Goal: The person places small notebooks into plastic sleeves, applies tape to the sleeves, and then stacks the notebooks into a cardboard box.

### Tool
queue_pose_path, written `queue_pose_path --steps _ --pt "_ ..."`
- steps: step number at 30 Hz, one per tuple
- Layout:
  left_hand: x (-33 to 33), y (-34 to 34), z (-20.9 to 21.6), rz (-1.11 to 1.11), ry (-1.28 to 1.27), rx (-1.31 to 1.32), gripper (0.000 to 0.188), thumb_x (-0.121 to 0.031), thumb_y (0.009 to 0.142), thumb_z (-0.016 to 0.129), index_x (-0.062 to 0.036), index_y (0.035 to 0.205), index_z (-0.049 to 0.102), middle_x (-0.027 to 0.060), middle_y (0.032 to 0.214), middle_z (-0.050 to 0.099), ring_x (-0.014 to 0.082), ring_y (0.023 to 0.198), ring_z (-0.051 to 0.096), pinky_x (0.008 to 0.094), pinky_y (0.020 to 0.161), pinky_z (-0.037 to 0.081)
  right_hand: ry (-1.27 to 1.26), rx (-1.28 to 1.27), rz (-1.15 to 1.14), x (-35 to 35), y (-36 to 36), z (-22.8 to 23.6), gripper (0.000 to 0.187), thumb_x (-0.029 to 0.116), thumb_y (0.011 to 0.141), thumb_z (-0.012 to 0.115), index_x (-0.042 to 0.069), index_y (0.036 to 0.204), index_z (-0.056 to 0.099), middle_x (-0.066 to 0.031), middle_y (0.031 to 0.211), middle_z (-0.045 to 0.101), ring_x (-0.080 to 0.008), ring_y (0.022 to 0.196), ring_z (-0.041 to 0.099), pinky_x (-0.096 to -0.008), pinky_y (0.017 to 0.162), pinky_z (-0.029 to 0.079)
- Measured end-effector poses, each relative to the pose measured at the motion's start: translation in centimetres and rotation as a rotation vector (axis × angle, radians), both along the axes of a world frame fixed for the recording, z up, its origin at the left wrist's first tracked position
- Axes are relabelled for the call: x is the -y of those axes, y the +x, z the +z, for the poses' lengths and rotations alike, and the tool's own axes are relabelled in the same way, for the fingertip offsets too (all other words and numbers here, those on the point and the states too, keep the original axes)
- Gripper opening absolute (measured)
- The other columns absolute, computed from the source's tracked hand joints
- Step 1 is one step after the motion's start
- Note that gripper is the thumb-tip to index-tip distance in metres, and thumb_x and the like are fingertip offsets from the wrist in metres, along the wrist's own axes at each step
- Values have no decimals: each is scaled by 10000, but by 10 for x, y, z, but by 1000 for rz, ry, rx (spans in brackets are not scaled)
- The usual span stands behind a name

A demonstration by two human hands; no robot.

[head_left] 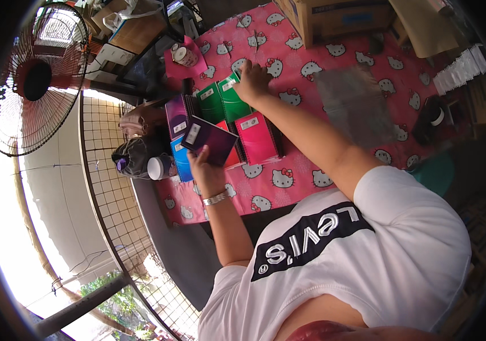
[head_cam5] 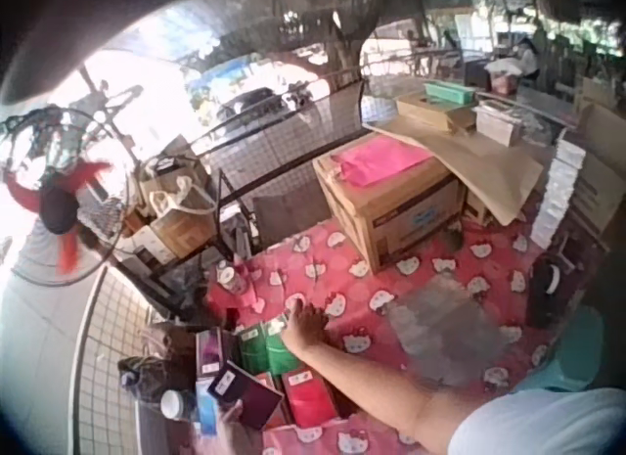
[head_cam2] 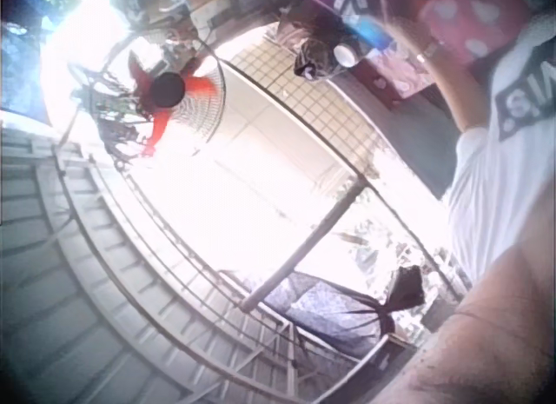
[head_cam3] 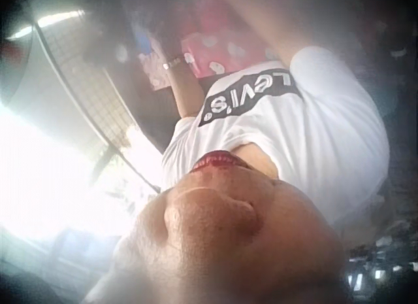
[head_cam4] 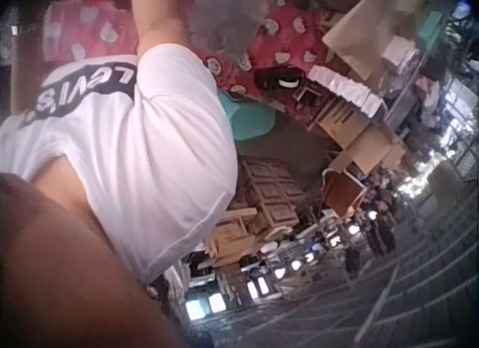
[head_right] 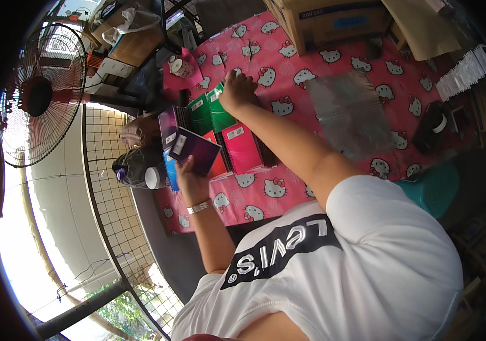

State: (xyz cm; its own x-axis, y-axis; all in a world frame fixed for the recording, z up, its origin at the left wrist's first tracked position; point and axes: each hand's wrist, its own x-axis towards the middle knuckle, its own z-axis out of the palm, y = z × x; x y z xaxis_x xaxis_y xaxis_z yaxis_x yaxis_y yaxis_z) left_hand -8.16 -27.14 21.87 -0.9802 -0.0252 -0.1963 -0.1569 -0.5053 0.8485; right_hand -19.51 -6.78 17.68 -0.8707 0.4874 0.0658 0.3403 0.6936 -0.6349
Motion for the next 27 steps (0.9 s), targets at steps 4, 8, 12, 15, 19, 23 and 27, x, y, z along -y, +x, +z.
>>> queue_pose_path --steps 4,8,12,15,19,23,27 --pt "-6 33 -36 61 15 56 340 -95 912 516 -84 1246 453 101 1196 565 280 1086 575 460 908 500 -468 -465 293 -4 -5 40 446 129 672 741 52 1041 501 -170 963 563 -321 958 559 -430 824 463" --pt "-11 60 -15 30 368 106 485 -412 931 506 -75 1273 441 106 1277 524 290 1186 505 484 982 428 -598 -419 734 8 38 99 527 126 638 790 17 1060 494 -184 1026 593 -321 955 609 -389 814 490" --pt "-32 71 -13 -22 248 66 568 -449 911 531 -61 1313 436 103 1276 531 250 1172 519 432 963 447 -446 -317 751 16 83 61 729 320 701 801 -32 1223 432 -234 1107 556 -329 963 597 -395 836 485" --pt "-15 97 -48 73 173 185 435 -199 871 627 -42 1256 500 95 1166 604 241 1024 616 387 866 528 -72 -275 359 -8 113 3 716 408 710 784 -52 1167 480 -244 1116 513 -356 1028 539 -417 881 462" --pt "-3 146 -57 50 256 260 432 -184 862 631 -27 1242 501 113 1171 604 270 1038 616 422 851 540 -200 20 412 -24 145 -31 466 323 734 764 -11 956 527 -206 1118 506 -340 1017 531 -407 839 469" --pt "8 175 -75 98 276 350 428 -207 867 618 -56 1253 513 116 1177 612 282 1054 611 432 894 514 -423 -24 464 -14 144 27 364 229 741 746 -11 915 535 -196 981 613 -319 917 619 -391 763 503" --pt "15 175 -89 151 382 299 704 -549 833 578 -81 1341 438 124 1322 512 310 1195 506 488 964 450 -566 37 831 10 138 43 535 297 710 781 -29 1033 506 -189 833 646 -319 774 648 -386 717 508"
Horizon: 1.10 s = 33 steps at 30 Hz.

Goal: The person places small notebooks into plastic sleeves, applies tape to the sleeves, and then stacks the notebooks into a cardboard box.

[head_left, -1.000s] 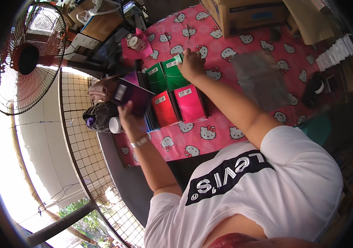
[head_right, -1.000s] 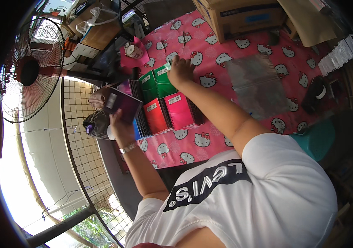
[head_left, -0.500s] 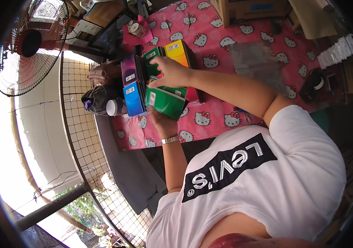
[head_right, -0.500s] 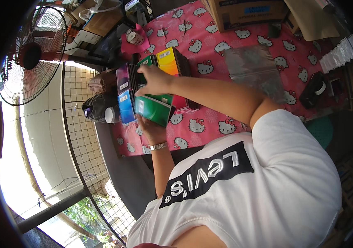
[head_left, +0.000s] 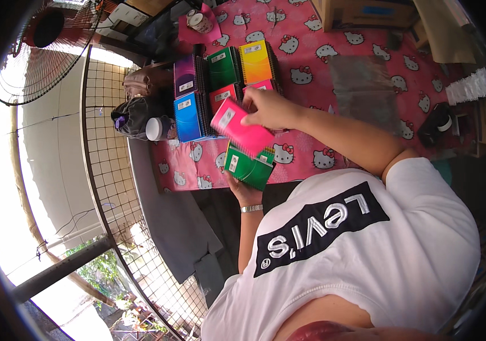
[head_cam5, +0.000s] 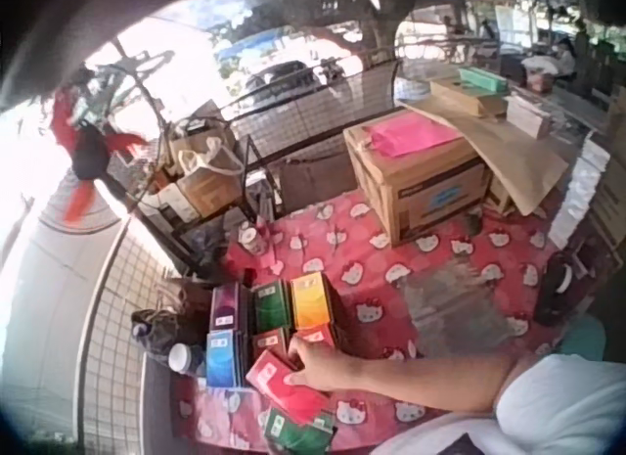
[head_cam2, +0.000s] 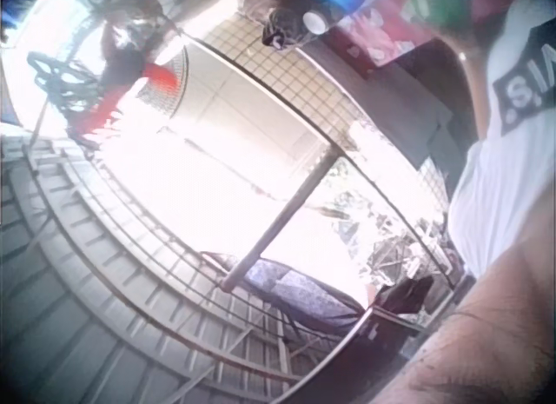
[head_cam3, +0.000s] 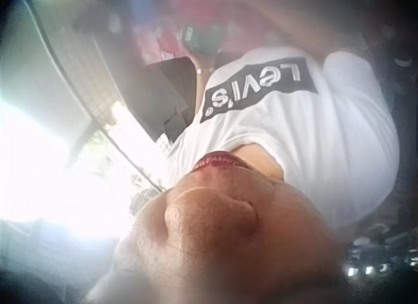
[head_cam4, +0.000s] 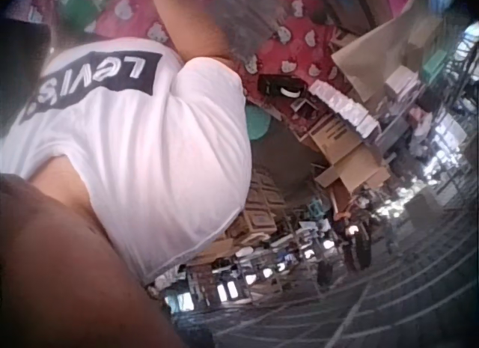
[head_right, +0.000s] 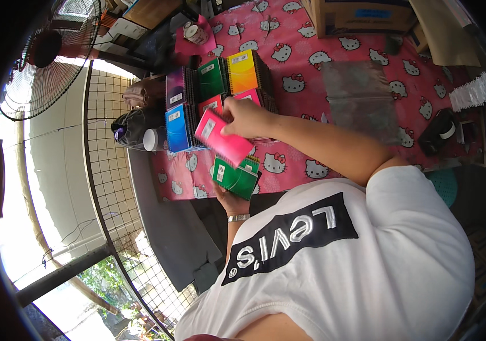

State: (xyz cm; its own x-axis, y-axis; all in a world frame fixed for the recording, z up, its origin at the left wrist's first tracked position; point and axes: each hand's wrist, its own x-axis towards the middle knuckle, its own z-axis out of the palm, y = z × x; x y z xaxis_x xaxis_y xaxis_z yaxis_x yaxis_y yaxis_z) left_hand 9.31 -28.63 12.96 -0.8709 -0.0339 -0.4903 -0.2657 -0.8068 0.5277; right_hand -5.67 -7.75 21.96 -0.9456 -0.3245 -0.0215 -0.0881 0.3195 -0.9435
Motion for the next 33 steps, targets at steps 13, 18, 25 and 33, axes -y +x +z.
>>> queue_pose_path --steps 13,18,25,33 --pt "21 5 -10 43 -146 60 492 -201 781 685 -50 1213 507 86 1075 627 254 978 623 415 838 530 154 -288 -269 69 -54 -49 608 308 701 795 -23 1082 457 -193 982 536 -356 918 597 -413 796 516" --pt "31 9 -21 21 -123 104 470 -214 783 687 -55 1193 524 87 1089 627 261 988 620 415 843 525 496 -114 -290 78 -51 -41 544 192 739 746 -32 1119 427 -214 1022 529 -347 911 592 -411 811 510" --pt "19 -1 -16 25 -136 58 427 -265 793 682 -70 1151 555 92 1067 638 259 975 623 410 840 521 215 -3 -511 104 -50 -52 846 218 684 791 -16 1338 308 -242 1137 490 -380 1127 468 -456 881 466" --pt "31 -22 -22 2 -169 154 382 -316 809 672 -83 1093 569 85 1015 651 253 894 646 396 743 543 506 -303 -462 112 -28 -63 762 142 705 704 58 1367 336 -190 1119 475 -349 1033 474 -486 875 408"
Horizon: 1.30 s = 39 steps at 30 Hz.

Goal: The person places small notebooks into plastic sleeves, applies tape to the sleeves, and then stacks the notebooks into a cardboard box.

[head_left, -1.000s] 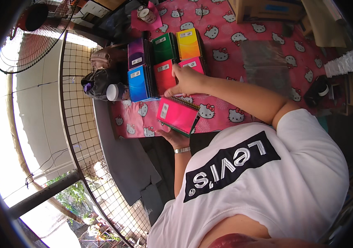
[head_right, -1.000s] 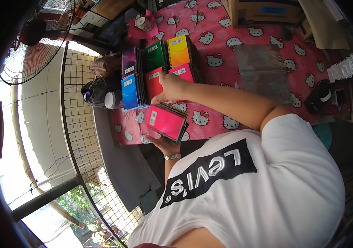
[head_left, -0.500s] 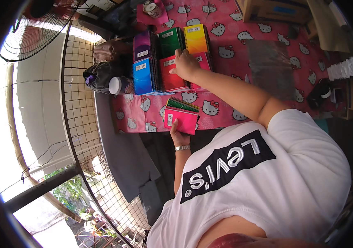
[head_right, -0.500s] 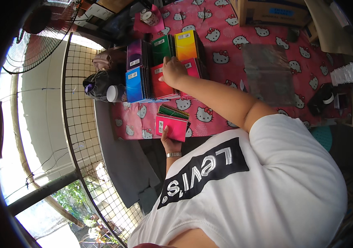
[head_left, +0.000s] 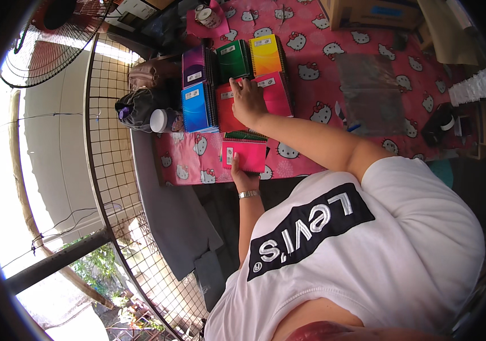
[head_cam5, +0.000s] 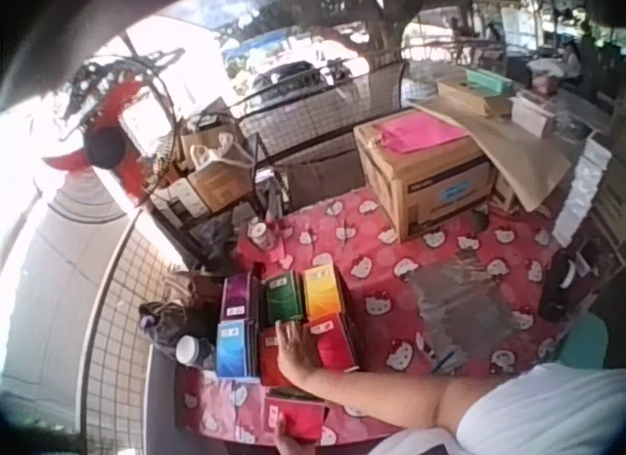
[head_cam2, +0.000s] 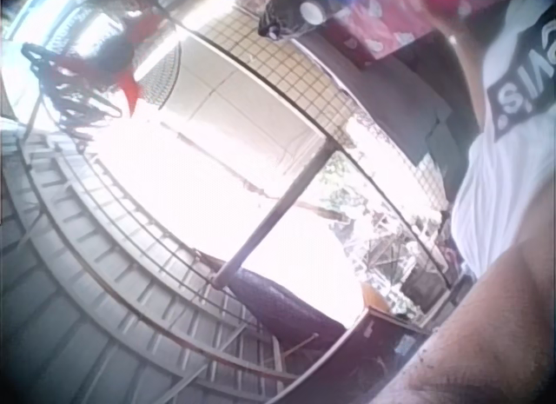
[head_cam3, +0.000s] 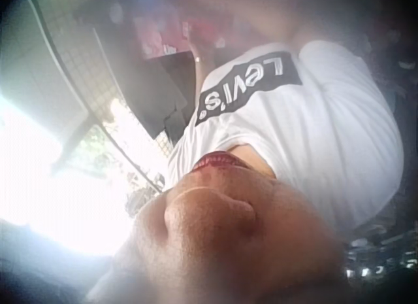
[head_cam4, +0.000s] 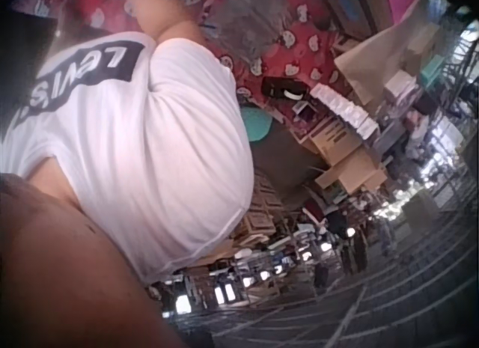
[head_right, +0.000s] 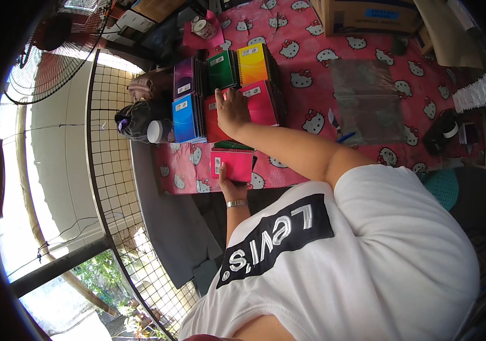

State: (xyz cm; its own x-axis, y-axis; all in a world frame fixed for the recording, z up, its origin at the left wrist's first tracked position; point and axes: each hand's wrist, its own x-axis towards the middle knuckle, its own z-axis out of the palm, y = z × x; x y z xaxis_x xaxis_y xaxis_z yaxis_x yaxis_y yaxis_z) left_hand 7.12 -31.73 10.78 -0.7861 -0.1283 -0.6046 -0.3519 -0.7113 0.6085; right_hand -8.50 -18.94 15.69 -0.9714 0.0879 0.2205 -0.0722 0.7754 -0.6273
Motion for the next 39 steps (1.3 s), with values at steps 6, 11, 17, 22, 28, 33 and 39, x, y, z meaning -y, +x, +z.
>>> queue_pose_path --steps 6,11,17,22,28,33,39 --pt "-9 -5 4 0 -12 -43 369 -301 812 680 -78 1086 574 77 1015 652 250 904 645 401 744 540 -456 -6 -149 10 -14 12 684 -4 654 667 66 1287 417 -198 1082 508 -363 978 523 -437 859 454" --pt "1 0 -3 24 28 -56 502 -436 826 641 -108 1190 532 71 1128 616 256 1026 600 433 847 507 -1193 549 263 -1 5 54 703 -49 624 744 51 1251 441 -146 999 581 -248 864 602 -345 723 511" --pt "5 29 6 61 117 -301 941 -805 753 434 -130 1401 336 88 1361 451 315 1223 453 513 988 402 -695 924 899 -14 26 84 751 38 676 766 16 1319 379 -163 1037 569 -272 960 603 -358 779 507" --pt "5 57 5 21 131 -232 707 -441 770 639 -52 1316 416 108 1259 537 309 1142 533 479 973 443 63 -222 694 44 15 59 599 289 747 730 11 1227 503 -172 1074 595 -320 1047 573 -428 911 445" --pt "2 59 4 -148 124 -113 645 -127 650 641 -3 1256 455 145 1169 588 320 1079 577 472 941 478 344 -430 844 42 5 47 192 161 792 559 71 930 656 -65 919 648 -214 953 614 -373 843 457" --pt "-18 40 13 -288 165 -163 690 -244 672 690 5 1272 455 167 1193 582 336 1063 591 492 924 492 -584 -162 1103 -60 29 97 216 88 786 618 40 992 661 -82 893 673 -214 870 659 -315 809 494" --pt "-87 19 13 -426 288 -185 631 -284 719 685 -44 1266 481 124 1172 610 286 1021 619 465 881 522 -686 -561 905 -93 43 136 232 51 775 661 42 1005 627 -80 931 658 -245 850 663 -331 761 529"
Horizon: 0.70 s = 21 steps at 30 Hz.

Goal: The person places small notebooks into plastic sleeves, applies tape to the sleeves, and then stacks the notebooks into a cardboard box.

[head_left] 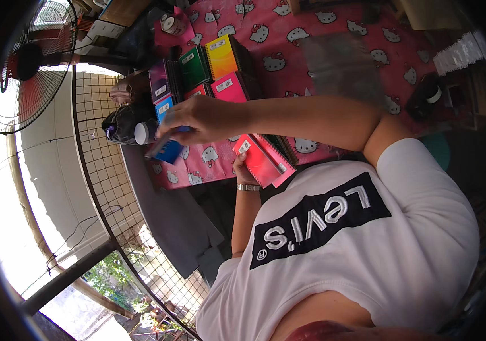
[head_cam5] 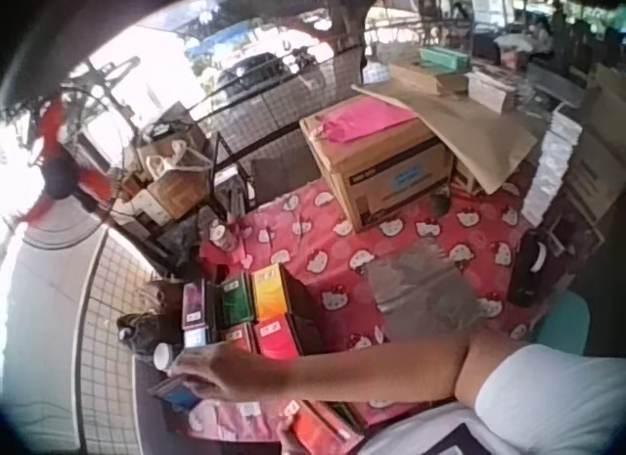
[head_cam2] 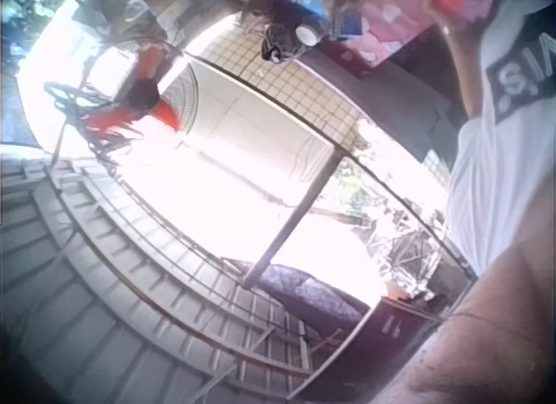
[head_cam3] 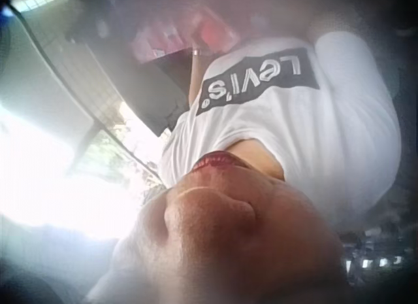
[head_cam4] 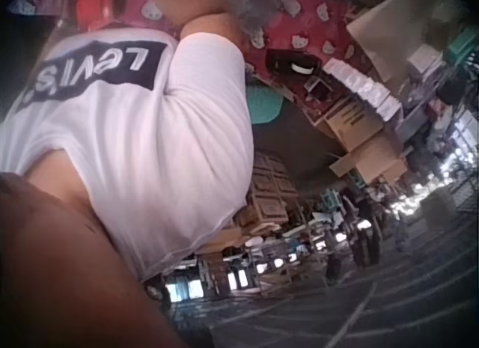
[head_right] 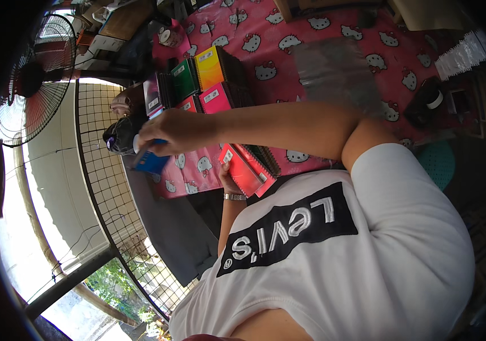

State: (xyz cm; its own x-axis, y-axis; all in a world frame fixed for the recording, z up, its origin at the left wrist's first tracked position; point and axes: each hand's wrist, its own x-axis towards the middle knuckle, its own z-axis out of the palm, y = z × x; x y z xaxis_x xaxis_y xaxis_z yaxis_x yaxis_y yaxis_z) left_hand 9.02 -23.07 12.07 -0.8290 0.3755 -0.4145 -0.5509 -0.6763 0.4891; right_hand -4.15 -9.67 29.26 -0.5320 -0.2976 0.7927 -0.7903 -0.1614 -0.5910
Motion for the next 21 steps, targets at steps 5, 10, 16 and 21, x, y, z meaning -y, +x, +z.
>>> queue_pose_path --steps 5,10,16,21 --pt "-36 9 -1 47 -14 111 520 -247 738 643 -22 1191 521 114 1119 628 277 997 626 404 863 520 129 -388 -560 58 -56 32 158 153 777 637 81 916 620 -59 908 633 -225 857 642 -349 740 518" --pt "-24 35 3 117 -32 128 475 -250 738 662 -31 1146 554 113 1092 642 268 977 633 404 856 519 639 -176 -517 129 -55 -54 101 178 788 571 98 771 630 -71 836 635 -216 835 614 -345 698 489" --pt "2 52 -5 92 -58 166 519 -308 757 640 -49 1195 534 95 1124 630 285 1023 609 421 903 492 762 251 -244 141 -67 -65 74 130 770 601 71 791 640 -123 836 644 -266 845 633 -374 707 496" --pt "-12 18 2 93 -105 57 678 -573 835 576 -65 1278 498 90 1216 600 260 1079 591 422 919 486 198 109 198 60 -66 -10 118 23 825 584 43 926 642 -119 890 650 -265 892 639 -350 781 489"
